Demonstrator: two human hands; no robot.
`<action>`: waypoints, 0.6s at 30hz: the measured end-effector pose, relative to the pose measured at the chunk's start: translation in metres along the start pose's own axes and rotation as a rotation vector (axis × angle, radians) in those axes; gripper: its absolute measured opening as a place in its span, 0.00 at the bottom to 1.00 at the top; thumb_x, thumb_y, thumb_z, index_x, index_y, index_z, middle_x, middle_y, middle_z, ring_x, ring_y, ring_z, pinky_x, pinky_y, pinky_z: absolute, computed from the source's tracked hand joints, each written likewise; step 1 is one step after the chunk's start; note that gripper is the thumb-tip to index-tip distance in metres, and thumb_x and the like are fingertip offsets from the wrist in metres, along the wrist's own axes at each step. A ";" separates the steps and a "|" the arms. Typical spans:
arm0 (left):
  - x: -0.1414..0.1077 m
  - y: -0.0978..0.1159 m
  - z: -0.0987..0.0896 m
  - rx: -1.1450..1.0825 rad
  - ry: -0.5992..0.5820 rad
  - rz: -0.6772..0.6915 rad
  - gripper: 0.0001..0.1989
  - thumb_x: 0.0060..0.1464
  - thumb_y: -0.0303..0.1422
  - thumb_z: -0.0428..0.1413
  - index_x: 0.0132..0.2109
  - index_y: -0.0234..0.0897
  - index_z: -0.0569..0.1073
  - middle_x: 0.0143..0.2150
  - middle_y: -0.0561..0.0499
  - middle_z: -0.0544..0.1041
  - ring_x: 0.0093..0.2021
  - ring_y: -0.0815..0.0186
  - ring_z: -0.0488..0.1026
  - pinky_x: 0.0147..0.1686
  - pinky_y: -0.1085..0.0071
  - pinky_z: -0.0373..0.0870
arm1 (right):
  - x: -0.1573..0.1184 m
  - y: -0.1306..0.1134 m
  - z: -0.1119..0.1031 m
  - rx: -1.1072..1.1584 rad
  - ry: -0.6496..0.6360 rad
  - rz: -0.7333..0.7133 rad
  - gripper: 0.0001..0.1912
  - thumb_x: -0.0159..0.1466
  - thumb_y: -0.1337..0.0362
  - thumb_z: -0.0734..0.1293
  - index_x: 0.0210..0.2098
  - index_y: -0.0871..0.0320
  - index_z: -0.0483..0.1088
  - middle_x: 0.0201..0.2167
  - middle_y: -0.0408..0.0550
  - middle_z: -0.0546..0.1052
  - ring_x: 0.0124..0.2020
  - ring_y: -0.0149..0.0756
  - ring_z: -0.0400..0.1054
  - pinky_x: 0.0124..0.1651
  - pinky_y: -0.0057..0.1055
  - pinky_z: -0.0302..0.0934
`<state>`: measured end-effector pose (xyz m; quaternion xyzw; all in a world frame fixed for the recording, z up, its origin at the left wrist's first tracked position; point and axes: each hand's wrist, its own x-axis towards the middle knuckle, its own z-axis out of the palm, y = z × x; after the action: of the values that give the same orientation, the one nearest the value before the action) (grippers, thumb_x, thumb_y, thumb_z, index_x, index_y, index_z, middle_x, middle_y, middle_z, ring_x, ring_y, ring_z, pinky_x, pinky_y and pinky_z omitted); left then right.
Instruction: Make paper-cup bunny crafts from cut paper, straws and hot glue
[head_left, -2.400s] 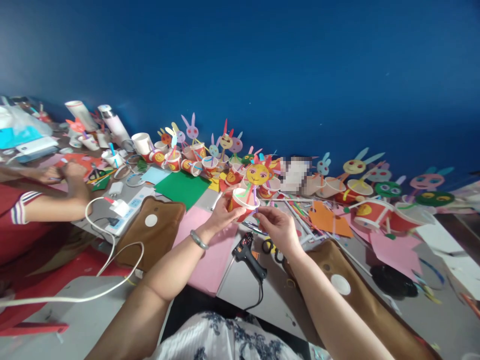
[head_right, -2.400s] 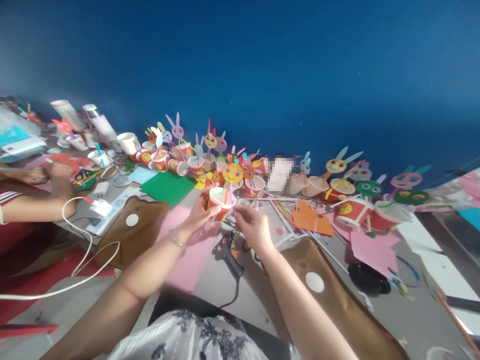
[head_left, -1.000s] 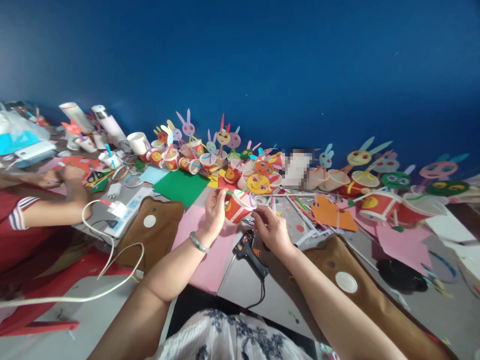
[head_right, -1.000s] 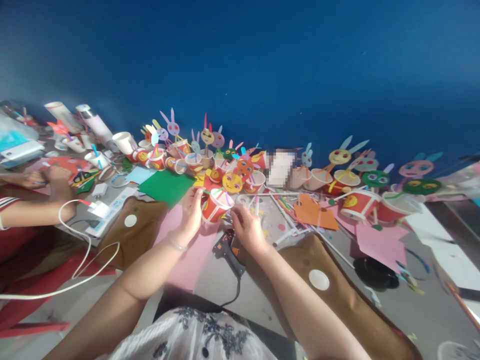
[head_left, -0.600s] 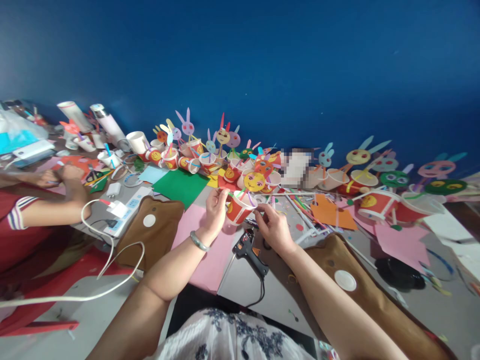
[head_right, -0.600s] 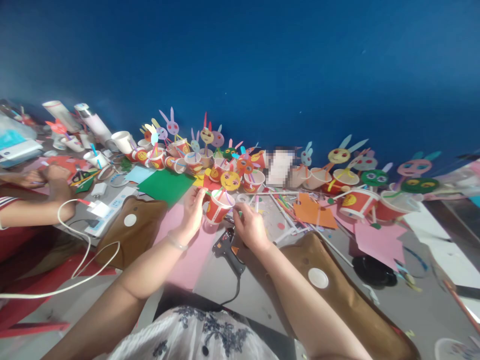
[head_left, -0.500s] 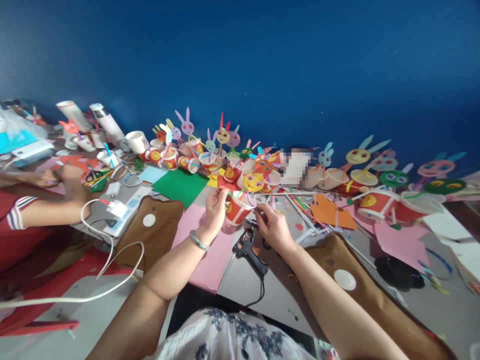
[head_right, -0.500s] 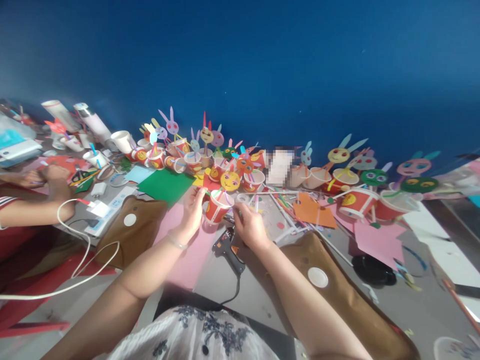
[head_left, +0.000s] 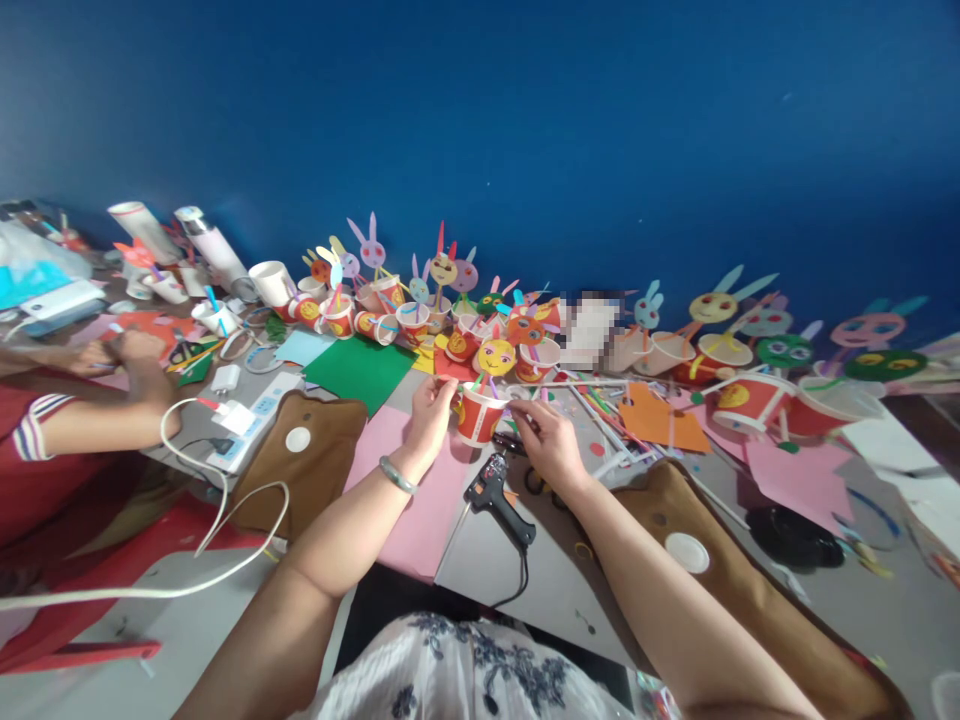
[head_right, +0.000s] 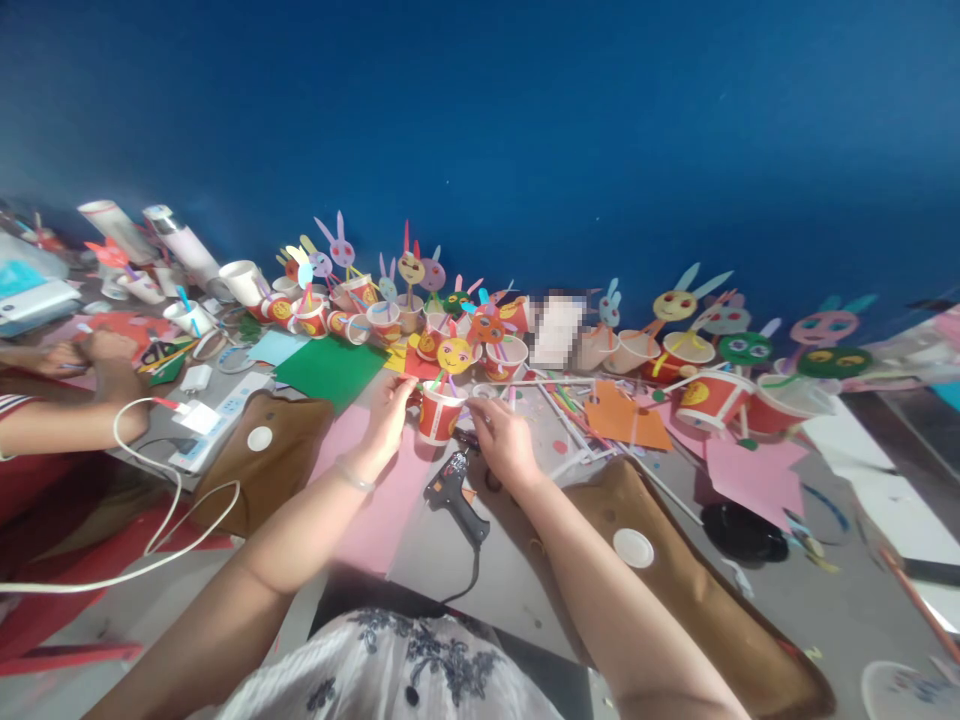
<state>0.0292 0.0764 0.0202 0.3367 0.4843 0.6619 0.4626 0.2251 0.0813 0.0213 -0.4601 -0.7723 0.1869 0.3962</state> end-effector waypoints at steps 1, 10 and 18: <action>0.001 0.001 0.001 0.006 0.011 -0.029 0.13 0.55 0.42 0.61 0.36 0.36 0.72 0.34 0.52 0.76 0.33 0.69 0.73 0.37 0.72 0.69 | 0.001 0.002 0.001 0.021 -0.004 0.010 0.13 0.68 0.60 0.62 0.44 0.54 0.78 0.40 0.52 0.82 0.40 0.43 0.76 0.43 0.37 0.69; -0.002 0.017 -0.001 0.048 0.014 -0.083 0.12 0.52 0.39 0.62 0.32 0.37 0.68 0.28 0.56 0.71 0.28 0.71 0.69 0.31 0.74 0.65 | -0.003 0.009 0.010 0.018 -0.099 -0.055 0.13 0.69 0.62 0.60 0.45 0.54 0.77 0.39 0.52 0.81 0.40 0.42 0.76 0.44 0.37 0.69; -0.005 0.025 -0.003 0.069 -0.011 -0.065 0.09 0.51 0.33 0.62 0.37 0.36 0.70 0.35 0.53 0.73 0.35 0.70 0.72 0.37 0.73 0.68 | -0.005 0.010 0.010 -0.073 -0.145 -0.101 0.15 0.71 0.63 0.59 0.47 0.54 0.76 0.38 0.53 0.79 0.40 0.42 0.75 0.42 0.35 0.68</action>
<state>0.0207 0.0684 0.0426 0.3402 0.5148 0.6277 0.4745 0.2242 0.0830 0.0059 -0.4202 -0.8273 0.1713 0.3313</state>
